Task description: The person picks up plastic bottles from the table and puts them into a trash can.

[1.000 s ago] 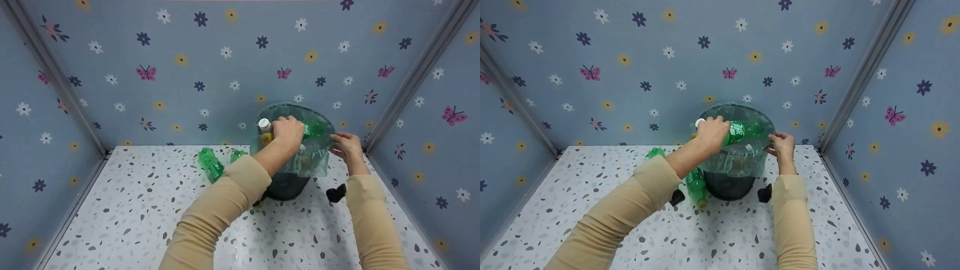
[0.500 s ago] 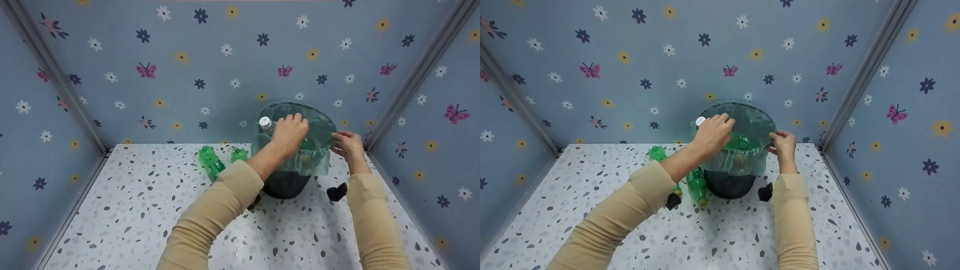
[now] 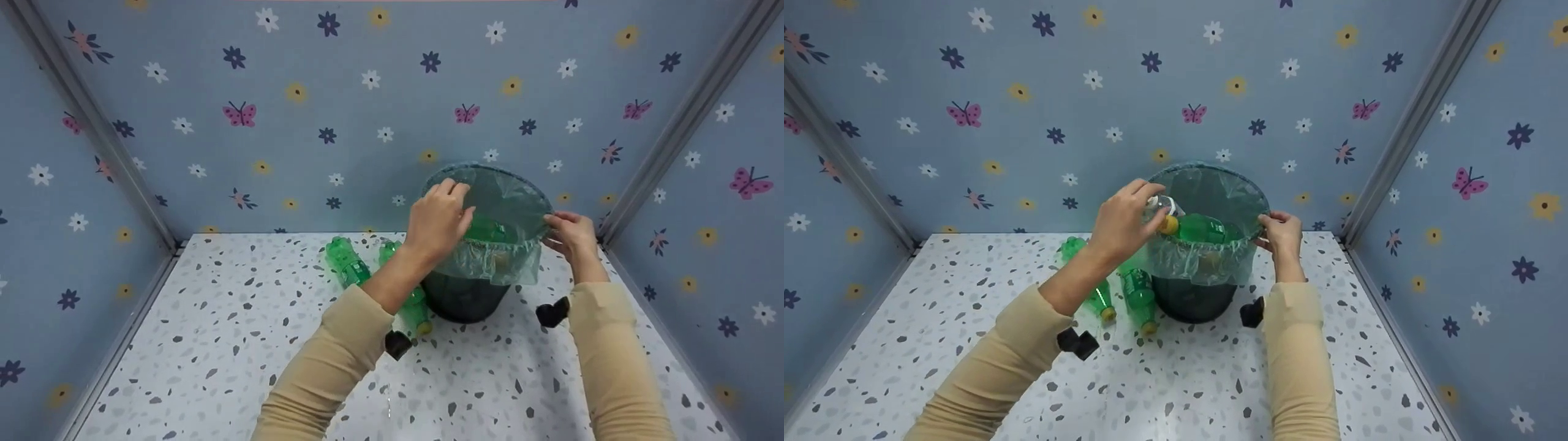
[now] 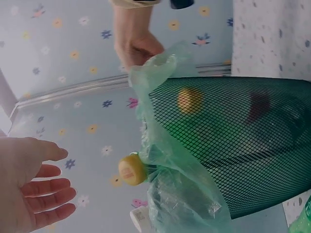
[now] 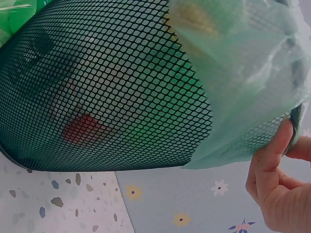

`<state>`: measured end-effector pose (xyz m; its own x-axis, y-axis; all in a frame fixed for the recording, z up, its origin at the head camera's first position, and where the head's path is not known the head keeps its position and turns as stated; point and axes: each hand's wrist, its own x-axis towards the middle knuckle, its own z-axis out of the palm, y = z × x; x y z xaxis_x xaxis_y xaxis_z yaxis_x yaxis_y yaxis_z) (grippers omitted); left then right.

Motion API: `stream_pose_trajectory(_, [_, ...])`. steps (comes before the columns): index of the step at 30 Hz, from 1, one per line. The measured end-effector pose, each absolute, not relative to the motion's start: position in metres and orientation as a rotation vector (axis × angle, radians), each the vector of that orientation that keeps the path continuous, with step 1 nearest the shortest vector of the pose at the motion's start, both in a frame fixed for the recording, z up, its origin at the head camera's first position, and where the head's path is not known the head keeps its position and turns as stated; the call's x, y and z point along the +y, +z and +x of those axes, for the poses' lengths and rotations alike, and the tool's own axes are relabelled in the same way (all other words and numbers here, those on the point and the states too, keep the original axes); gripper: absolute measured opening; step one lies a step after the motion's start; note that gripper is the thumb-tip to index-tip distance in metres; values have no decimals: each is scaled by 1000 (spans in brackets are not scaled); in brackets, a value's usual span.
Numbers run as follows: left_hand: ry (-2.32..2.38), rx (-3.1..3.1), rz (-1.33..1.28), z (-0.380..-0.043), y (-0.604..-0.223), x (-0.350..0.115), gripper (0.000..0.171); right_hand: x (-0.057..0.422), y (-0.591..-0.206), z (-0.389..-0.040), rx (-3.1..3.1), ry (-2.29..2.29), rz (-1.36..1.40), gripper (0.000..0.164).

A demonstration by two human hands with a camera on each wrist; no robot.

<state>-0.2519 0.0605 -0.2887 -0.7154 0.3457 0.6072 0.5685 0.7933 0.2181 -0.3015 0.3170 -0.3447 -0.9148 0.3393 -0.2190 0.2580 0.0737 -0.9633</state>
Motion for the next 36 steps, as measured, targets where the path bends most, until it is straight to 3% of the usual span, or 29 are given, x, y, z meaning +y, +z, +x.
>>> stream_pose_trajectory(16, [-961,-2208,-324,-258,-322,4,30,315,-344,-301,-2250,1994,-655,53])
stream_pose_trajectory(23, [-1074,-2190,-206,-269,-355,-14,34,316,-345,-303,-2247,1976,-660,53])
stream_pose_trajectory(36, [-1249,-2468,99,-288,-428,-35,56,316,-346,-303,-2251,1995,-631,54])
